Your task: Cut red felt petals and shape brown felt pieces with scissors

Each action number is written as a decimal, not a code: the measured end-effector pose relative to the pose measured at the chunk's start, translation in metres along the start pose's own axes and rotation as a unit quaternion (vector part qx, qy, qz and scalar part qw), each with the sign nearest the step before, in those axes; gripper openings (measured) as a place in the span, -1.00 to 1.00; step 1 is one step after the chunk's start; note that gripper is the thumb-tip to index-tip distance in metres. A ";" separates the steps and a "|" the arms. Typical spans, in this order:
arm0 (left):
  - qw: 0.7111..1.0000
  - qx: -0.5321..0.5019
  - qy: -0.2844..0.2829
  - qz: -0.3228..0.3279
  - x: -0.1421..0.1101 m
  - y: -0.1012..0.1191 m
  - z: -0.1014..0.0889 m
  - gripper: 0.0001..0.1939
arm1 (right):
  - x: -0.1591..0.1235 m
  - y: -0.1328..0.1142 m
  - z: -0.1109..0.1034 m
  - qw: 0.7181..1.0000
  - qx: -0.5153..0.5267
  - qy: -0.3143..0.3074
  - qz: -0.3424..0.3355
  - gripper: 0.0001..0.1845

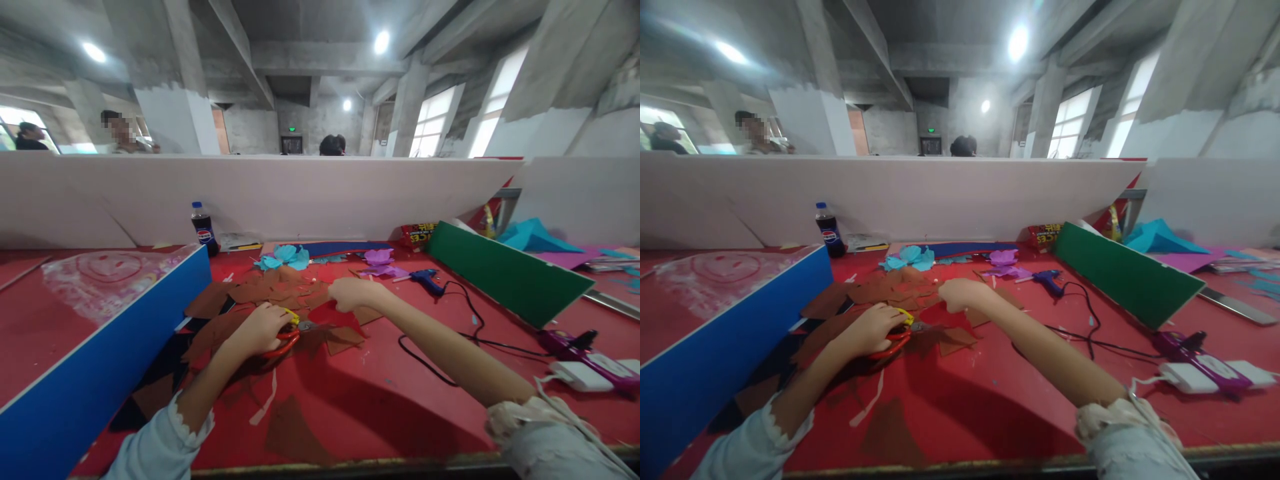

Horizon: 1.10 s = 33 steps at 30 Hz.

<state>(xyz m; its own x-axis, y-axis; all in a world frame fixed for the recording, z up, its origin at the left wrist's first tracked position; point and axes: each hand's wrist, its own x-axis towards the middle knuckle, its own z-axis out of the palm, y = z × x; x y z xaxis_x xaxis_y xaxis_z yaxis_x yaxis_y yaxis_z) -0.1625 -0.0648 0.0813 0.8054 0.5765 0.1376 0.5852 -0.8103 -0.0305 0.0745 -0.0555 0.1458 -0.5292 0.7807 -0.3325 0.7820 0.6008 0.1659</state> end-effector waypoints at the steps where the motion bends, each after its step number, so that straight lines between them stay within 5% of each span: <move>1: 1.000 0.002 -0.002 0.000 0.000 0.000 -0.001 -0.74 | 0.000 0.000 0.000 1.000 0.002 0.000 0.001 -0.71; 33: 0.999 -0.038 0.009 0.014 0.000 0.003 -0.006 -0.69 | 0.002 0.006 0.001 0.998 0.022 0.026 -0.047 -0.69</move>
<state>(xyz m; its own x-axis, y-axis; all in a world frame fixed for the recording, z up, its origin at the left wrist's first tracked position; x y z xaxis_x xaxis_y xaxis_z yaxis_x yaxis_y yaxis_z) -0.1614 -0.0680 0.0867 0.8189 0.5525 0.1553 0.5534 -0.8319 0.0415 0.0785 -0.0505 0.1453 -0.6158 0.7301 -0.2963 0.7414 0.6642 0.0955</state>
